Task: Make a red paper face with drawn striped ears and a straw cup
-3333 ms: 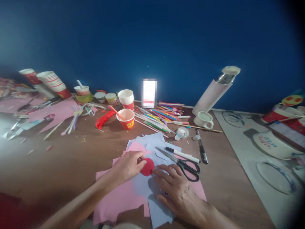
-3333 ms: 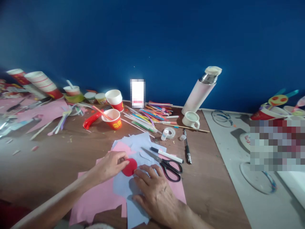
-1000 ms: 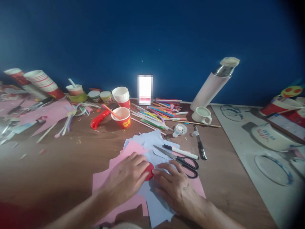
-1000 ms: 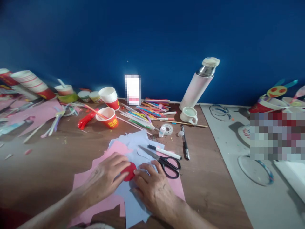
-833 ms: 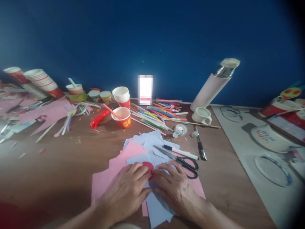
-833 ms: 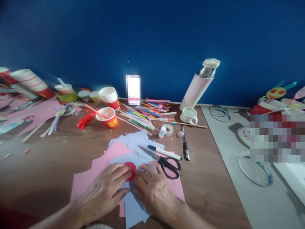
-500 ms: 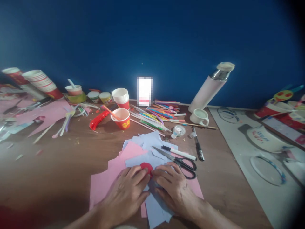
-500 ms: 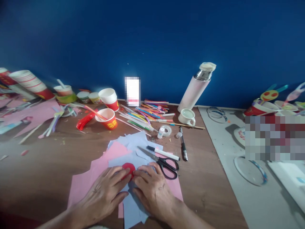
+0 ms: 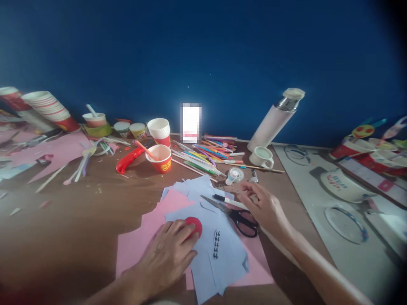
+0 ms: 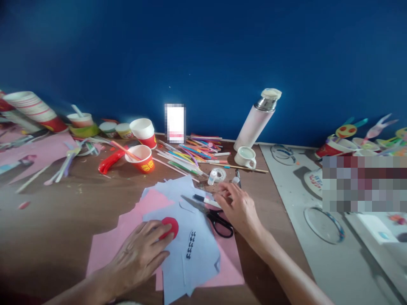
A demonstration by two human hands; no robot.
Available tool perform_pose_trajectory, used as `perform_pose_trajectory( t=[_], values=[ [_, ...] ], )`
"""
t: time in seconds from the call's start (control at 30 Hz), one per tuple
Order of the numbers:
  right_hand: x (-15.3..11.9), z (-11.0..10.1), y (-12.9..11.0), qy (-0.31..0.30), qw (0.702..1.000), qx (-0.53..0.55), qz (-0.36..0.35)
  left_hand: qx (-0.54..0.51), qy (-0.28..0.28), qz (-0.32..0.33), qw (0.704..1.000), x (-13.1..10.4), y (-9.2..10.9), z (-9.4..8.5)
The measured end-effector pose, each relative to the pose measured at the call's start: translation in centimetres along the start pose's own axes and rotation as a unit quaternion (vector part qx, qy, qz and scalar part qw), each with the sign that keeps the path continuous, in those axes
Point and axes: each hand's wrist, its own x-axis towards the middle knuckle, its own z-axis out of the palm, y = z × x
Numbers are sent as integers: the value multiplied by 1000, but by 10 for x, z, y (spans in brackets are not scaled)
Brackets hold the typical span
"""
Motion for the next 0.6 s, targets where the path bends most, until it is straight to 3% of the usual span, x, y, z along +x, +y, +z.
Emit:
perform_pose_trajectory(
  t=[0.1,0.3,0.6],
  values=[
    [17,7,4,14,999,-16,32,-4,5,2,1000,0,0,2],
    [37,27,6,26,997,-66,5,-3,17,1,1000,0,0,3],
    [17,11,-7,33,998,45,21,-9,13,-5,1000,0,-1,4]
  ],
)
